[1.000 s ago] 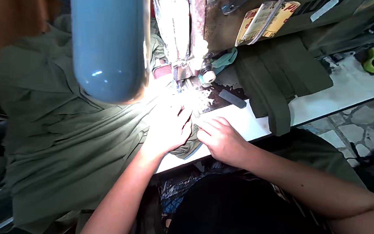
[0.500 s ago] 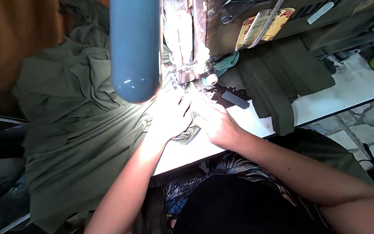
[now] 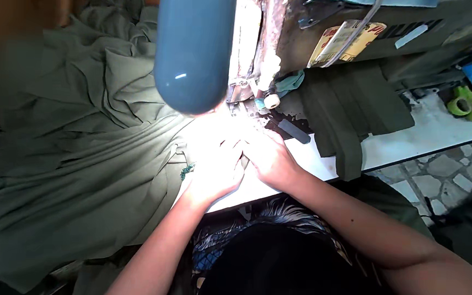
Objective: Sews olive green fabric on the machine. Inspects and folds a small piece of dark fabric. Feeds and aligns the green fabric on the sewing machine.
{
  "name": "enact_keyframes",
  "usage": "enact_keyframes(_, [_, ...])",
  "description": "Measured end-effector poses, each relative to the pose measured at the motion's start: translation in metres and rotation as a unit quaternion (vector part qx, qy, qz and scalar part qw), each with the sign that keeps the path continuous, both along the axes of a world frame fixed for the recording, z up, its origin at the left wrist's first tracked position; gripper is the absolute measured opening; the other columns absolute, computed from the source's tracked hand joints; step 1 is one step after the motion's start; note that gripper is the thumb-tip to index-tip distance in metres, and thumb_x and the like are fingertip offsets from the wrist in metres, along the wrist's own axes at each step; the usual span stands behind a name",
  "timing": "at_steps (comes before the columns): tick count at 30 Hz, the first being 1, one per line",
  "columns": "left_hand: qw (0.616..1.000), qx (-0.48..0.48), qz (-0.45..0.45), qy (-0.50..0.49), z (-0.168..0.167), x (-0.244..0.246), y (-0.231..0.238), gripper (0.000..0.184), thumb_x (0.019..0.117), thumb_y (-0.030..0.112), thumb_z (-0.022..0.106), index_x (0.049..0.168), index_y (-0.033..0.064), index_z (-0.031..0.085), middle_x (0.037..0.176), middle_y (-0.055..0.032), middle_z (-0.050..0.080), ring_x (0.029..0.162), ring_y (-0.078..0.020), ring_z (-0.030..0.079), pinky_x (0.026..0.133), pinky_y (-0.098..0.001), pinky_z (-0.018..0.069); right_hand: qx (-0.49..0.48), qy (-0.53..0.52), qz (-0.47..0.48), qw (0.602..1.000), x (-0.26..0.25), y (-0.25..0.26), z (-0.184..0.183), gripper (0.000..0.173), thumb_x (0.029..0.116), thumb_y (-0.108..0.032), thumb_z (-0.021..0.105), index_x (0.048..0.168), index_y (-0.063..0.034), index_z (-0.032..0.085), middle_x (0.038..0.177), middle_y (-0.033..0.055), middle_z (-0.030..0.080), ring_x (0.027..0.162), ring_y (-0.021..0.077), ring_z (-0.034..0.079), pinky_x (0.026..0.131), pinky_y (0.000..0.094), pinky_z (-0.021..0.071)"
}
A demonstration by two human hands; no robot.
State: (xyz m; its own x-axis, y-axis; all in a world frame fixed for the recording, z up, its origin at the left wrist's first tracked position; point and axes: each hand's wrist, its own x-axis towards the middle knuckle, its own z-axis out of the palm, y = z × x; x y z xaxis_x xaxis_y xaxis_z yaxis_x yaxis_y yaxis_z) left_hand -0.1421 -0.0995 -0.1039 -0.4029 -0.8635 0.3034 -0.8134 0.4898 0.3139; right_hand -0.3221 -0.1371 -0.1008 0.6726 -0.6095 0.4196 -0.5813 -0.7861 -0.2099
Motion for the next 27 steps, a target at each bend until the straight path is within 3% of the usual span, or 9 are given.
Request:
enact_keyframes(9, [1.0,-0.014,0.016,-0.009,0.004,0.002,-0.011,0.044,0.0953,0.021,0.042,0.124,0.0014,0.07,0.136,-0.0174,0.064,0.125,-0.0335,0.061,0.1,-0.051,0.0491,-0.003,0.019,-0.012,1.0,0.005,-0.016,-0.003,0.031,0.0915,0.0,0.054,0.115,-0.0041,0.074,0.127,0.0131,0.071,0.129,0.0343,0.06,0.109,0.0547,0.0423])
enact_keyframes(12, [0.999,-0.026,0.024,-0.005,0.003,0.003,-0.018,0.043,0.0972,0.022,0.043,0.126,0.003,0.07,0.136,-0.0197,0.063,0.129,-0.037,0.058,0.105,-0.0536,0.0437,0.004,0.022,-0.021,1.0,0.008,-0.022,-0.001,0.034,0.0908,0.004,0.055,0.119,-0.0032,0.073,0.129,0.0135,0.071,0.129,0.0348,0.061,0.109,0.0556,0.0417])
enact_keyframes(14, [0.999,-0.023,0.038,0.0,0.005,0.002,-0.026,0.041,0.095,0.022,0.047,0.121,0.002,0.071,0.13,-0.0213,0.065,0.126,-0.0394,0.059,0.104,-0.0572,0.043,0.018,0.05,-0.03,0.998,0.01,-0.026,0.002,0.037,0.0903,0.006,0.057,0.123,-0.0032,0.071,0.132,0.0143,0.069,0.131,0.0365,0.059,0.11,0.0584,0.0395])
enact_keyframes(17, [0.999,-0.011,0.044,-0.018,0.009,0.001,-0.032,0.041,0.0945,0.018,0.048,0.124,0.0014,0.07,0.132,-0.0223,0.064,0.127,-0.0399,0.059,0.103,-0.0565,0.0446,0.011,0.05,-0.036,0.998,0.013,-0.032,0.0,0.036,0.0909,0.006,0.057,0.122,-0.0038,0.072,0.129,0.0154,0.07,0.132,0.0386,0.058,0.11,0.06,0.0393])
enact_keyframes(19, [0.999,-0.01,0.049,-0.018,0.009,0.002,-0.036,0.039,0.097,0.019,0.048,0.124,0.0024,0.071,0.133,-0.0217,0.064,0.127,-0.0397,0.059,0.102,-0.0563,0.0445,0.008,0.037,-0.039,0.999,0.014,-0.036,-0.002,0.034,0.0918,0.006,0.055,0.119,-0.0046,0.073,0.126,0.016,0.071,0.129,0.0396,0.06,0.11,0.0609,0.0385])
enact_keyframes(23, [0.996,0.009,0.082,-0.027,-0.014,0.009,-0.044,0.045,0.0983,0.023,0.043,0.135,0.0098,0.065,0.141,-0.0166,0.06,0.132,-0.0366,0.056,0.107,-0.0572,0.0417,0.035,0.081,-0.057,0.994,0.019,-0.041,0.004,0.037,0.0917,0.006,0.057,0.124,-0.0057,0.071,0.132,0.0143,0.069,0.132,0.0393,0.057,0.112,0.0611,0.0356])
enact_keyframes(27, [0.997,-0.002,0.075,-0.032,-0.024,0.015,-0.045,0.048,0.0982,0.022,0.042,0.14,0.0088,0.062,0.145,-0.0161,0.057,0.136,-0.0347,0.052,0.111,-0.0546,0.0388,0.121,0.032,-0.012,0.992,-0.001,-0.028,0.022,0.032,0.0999,-0.002,0.049,0.124,-0.0016,0.071,0.137,0.016,0.065,0.137,0.0345,0.054,0.116,0.0548,0.0359])
